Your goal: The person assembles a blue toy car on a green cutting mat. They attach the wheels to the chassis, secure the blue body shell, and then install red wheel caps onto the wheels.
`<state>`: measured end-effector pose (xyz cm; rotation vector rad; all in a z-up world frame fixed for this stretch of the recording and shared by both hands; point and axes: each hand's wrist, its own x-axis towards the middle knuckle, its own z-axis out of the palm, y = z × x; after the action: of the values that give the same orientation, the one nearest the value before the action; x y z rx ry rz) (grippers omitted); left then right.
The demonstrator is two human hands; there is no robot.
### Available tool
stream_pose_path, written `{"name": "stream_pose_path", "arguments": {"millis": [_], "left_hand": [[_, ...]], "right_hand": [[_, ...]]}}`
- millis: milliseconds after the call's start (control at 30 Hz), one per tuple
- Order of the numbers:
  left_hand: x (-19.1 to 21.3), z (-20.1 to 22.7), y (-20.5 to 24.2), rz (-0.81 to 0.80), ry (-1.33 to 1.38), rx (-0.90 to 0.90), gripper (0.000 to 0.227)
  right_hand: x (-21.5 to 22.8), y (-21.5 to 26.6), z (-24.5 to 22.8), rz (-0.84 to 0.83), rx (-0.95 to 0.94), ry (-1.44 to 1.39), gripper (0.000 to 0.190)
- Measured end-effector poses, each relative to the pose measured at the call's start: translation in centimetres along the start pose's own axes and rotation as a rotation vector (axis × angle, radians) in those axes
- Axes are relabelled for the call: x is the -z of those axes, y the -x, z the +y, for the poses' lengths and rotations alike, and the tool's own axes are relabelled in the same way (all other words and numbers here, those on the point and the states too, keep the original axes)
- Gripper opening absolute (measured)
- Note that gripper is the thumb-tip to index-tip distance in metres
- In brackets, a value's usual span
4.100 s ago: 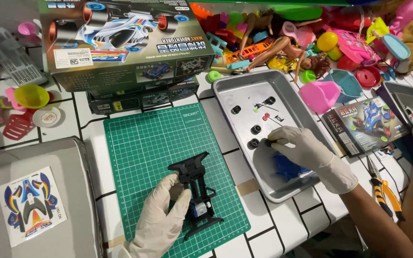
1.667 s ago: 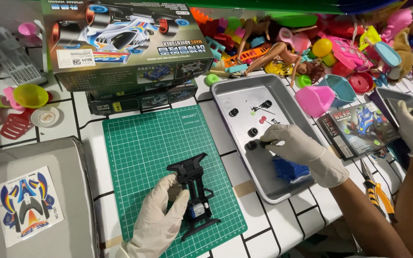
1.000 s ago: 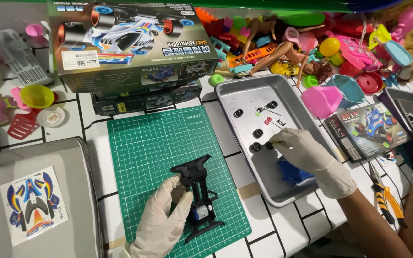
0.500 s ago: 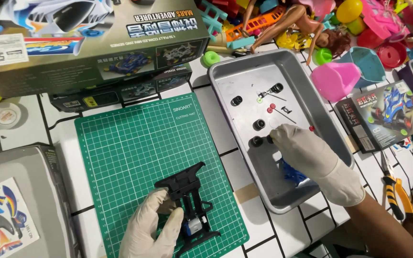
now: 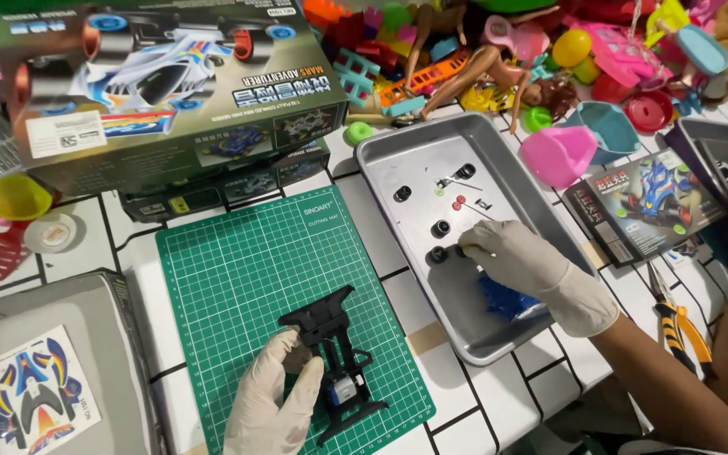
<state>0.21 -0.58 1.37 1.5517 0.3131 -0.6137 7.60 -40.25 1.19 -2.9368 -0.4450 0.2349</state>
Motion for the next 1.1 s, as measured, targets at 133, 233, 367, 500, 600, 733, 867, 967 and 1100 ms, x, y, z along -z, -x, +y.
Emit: {"name": "stream_pose_path", "arguments": {"millis": [133, 233, 367, 500, 600, 733, 867, 967, 1100], "left_hand": [[0.3, -0.2, -0.1, -0.001, 0.014, -0.015, 0.057], [0.5, 0.7, 0.7, -0.044, -0.093, -0.097, 0.048], [0.5, 0.2, 0.3, -0.054, 0.007, -0.083, 0.052], [0.5, -0.8, -0.2, -0.052, 0.097, -0.039, 0.055], [0.7, -0.9, -0.3, 0.012, -0.189, -0.087, 0.049], [-0.1, -1.9, -0.9, -0.012, 0.068, -0.211, 0.046], [0.0, -2.5, -1.1, -0.014, 0.05, -0.21, 0.047], [0.2, -1.7, -0.6, -0.02, -0.025, -0.188, 0.05], [0.4, -0.9, -0.2, -0.069, 0.073, -0.124, 0.052]], "right_hand": [[2.1, 0.1, -1.7, 0.0, -0.111, -0.163, 0.025], [1.4, -0.1, -0.9, 0.002, -0.058, -0.098, 0.022], [0.9, -0.4, -0.3, 0.013, 0.015, -0.01, 0.019], [0.1, -0.5, -0.4, -0.001, -0.027, 0.037, 0.024], [-0.5, -0.1, -0.1, 0.087, 0.068, 0.02, 0.025], [-1.1, 0.1, -0.4, 0.052, 0.021, 0.03, 0.026], [-0.7, 0.1, -0.3, 0.071, 0.021, 0.028, 0.024], [0.5, 0.1, -0.9, 0.059, -0.014, 0.009, 0.024], [2.0, 0.2, -2.2, 0.034, -0.155, -0.139, 0.019]]}}
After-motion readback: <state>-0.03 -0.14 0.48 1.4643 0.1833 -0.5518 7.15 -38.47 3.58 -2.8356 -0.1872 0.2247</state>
